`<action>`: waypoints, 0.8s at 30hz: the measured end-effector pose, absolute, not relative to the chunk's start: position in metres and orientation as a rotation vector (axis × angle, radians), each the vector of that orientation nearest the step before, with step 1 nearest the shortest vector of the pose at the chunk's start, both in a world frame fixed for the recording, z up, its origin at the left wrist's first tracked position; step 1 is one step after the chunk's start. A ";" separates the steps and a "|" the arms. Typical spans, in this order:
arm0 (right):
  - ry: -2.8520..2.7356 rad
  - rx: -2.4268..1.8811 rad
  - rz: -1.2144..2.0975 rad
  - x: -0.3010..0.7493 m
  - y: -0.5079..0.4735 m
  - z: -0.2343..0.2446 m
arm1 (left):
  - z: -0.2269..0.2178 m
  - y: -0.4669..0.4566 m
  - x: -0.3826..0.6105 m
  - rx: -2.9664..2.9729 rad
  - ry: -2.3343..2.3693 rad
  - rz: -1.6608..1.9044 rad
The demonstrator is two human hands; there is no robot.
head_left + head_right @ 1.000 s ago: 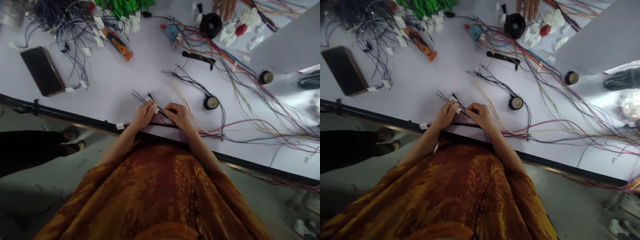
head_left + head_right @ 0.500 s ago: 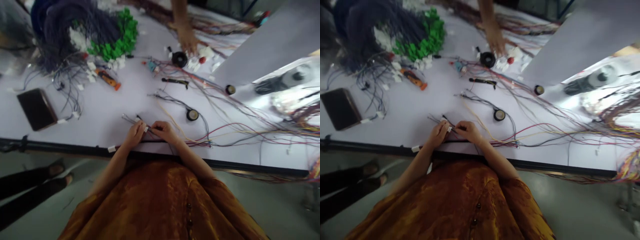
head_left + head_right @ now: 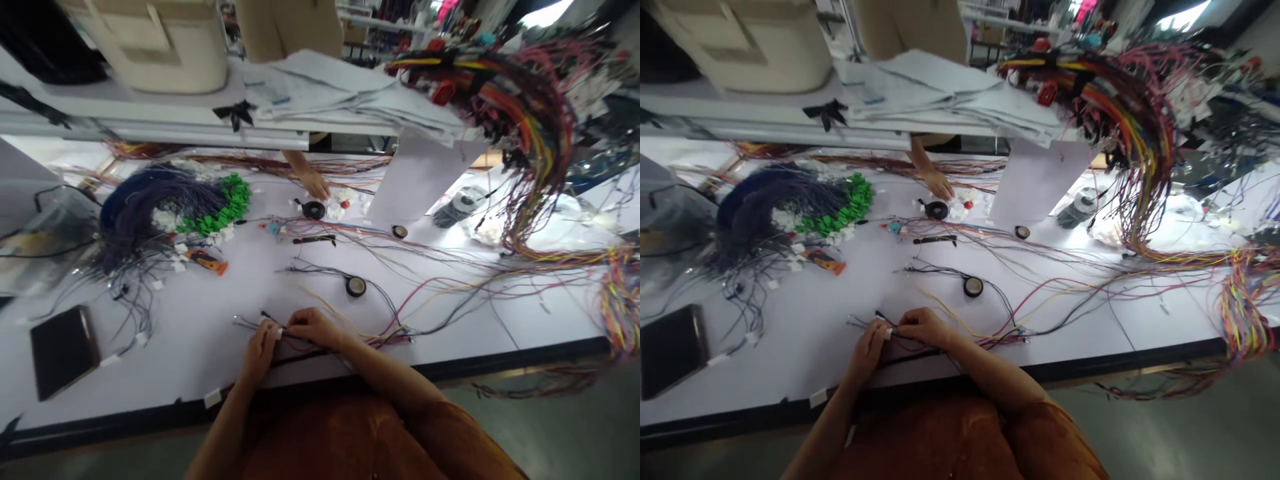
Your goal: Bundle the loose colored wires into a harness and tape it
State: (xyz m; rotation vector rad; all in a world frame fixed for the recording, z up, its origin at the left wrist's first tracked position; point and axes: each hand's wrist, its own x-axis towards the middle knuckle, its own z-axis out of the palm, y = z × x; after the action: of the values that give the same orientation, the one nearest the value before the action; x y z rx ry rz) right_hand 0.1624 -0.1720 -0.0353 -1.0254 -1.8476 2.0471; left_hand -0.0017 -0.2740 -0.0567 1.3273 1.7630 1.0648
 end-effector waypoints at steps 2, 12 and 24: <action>-1.874 -1.052 2.024 0.161 -0.172 -0.034 | -0.057 -0.274 -0.001 1.338 1.759 1.074; -1.891 -1.028 1.883 0.156 -0.176 -0.040 | -0.051 -0.268 0.001 1.318 1.821 1.094; -1.904 -1.075 1.829 0.157 -0.182 -0.040 | -0.060 -0.269 0.004 1.349 1.825 1.099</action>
State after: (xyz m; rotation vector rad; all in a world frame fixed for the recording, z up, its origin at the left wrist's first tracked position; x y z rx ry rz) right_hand 0.1574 -0.1821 -0.0401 -1.0753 -1.9043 1.8287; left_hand 0.0037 -0.2695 -0.0604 1.3492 1.8246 1.0995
